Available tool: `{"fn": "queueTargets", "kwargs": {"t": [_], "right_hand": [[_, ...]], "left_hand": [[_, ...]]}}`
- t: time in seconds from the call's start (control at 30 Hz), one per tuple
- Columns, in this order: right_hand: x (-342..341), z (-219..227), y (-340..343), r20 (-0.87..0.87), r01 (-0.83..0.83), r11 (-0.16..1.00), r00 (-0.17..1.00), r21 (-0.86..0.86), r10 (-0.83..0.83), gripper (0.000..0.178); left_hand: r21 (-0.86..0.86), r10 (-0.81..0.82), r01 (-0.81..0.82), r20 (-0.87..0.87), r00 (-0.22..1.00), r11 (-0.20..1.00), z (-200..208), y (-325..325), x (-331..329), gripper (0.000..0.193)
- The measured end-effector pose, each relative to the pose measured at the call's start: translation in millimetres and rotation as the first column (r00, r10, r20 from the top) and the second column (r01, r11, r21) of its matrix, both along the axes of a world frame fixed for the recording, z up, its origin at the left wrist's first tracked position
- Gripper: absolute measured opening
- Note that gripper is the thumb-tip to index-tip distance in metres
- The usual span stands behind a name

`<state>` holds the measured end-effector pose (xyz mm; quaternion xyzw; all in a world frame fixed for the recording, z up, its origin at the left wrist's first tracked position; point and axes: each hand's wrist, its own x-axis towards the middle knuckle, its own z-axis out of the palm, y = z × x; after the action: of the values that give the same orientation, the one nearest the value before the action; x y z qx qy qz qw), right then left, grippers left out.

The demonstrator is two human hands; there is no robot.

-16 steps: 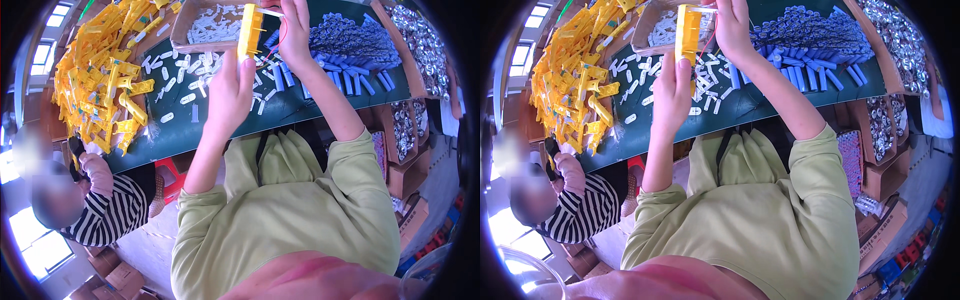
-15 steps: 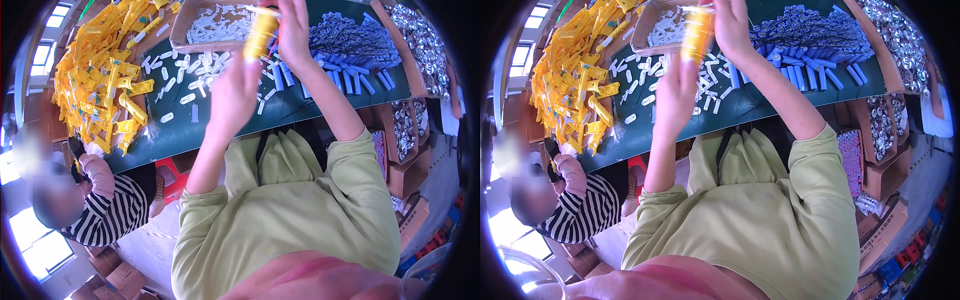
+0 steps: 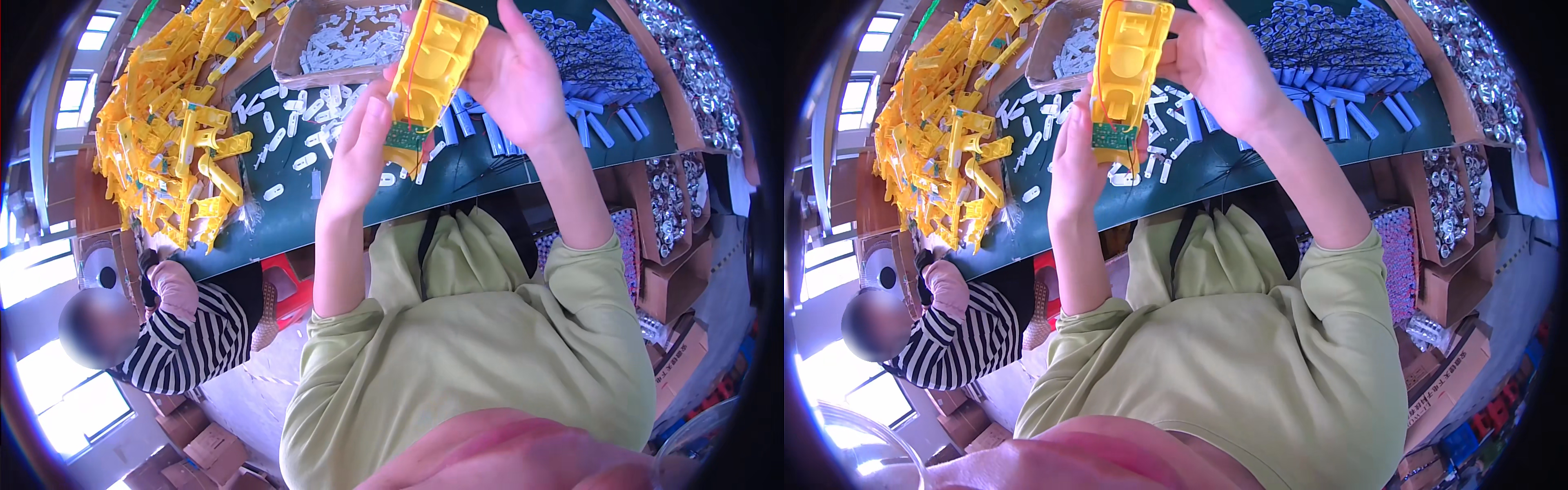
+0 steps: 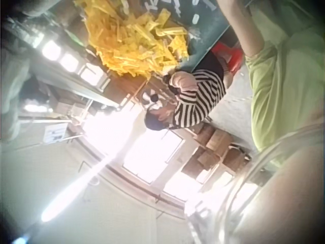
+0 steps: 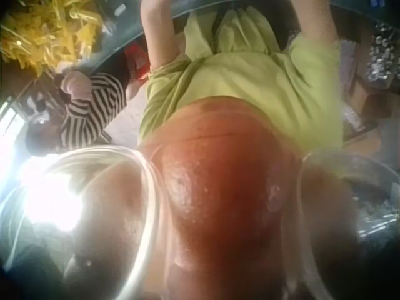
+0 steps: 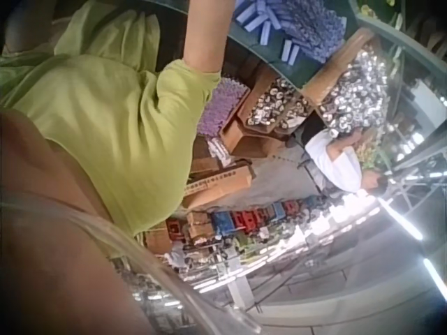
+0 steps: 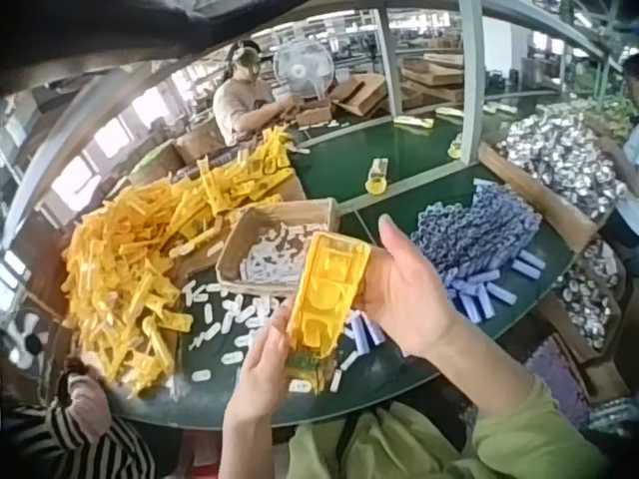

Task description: Manually assembling yellow plastic housings with batteries and circuit boards for lighting equipment.

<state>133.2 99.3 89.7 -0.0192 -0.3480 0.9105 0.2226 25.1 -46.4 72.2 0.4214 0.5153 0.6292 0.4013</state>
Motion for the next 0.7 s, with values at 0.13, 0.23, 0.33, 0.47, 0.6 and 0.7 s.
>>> {"fn": "queueTargets", "kwargs": {"t": [0.13,0.23,0.33,0.47,0.6,0.7], "right_hand": [[18,1,12,-0.001,-0.155,0.970,0.987,-0.189,0.158,0.066],[25,25,15,0.115,0.288,0.957,0.950,0.029,-0.290,0.051],[12,-22,10,-0.082,0.410,0.488,0.823,0.770,-0.562,0.020],[-12,-27,-27,-0.240,0.325,-0.013,0.670,0.946,-0.703,0.033],[-26,-44,-37,-0.157,0.507,0.243,0.624,0.827,-0.766,0.021],[-30,-58,-37,-0.072,0.532,0.394,0.657,0.749,-0.750,0.014]], "left_hand": [[0.019,0.008,-0.007,-0.006,1.000,1.000,-9,-7,5,0.067],[0.047,0.087,-0.086,-0.012,0.996,0.995,-14,-8,-6,0.064],[0.047,0.172,-0.172,0.009,0.985,0.984,-19,-5,-8,0.057],[0.140,0.331,-0.302,-0.313,0.890,0.943,-24,11,5,0.045],[0.135,0.304,-0.274,-0.328,0.894,0.952,-26,10,11,0.042],[0.054,0.352,-0.350,-0.235,0.906,0.935,-34,6,8,0.041]]}}
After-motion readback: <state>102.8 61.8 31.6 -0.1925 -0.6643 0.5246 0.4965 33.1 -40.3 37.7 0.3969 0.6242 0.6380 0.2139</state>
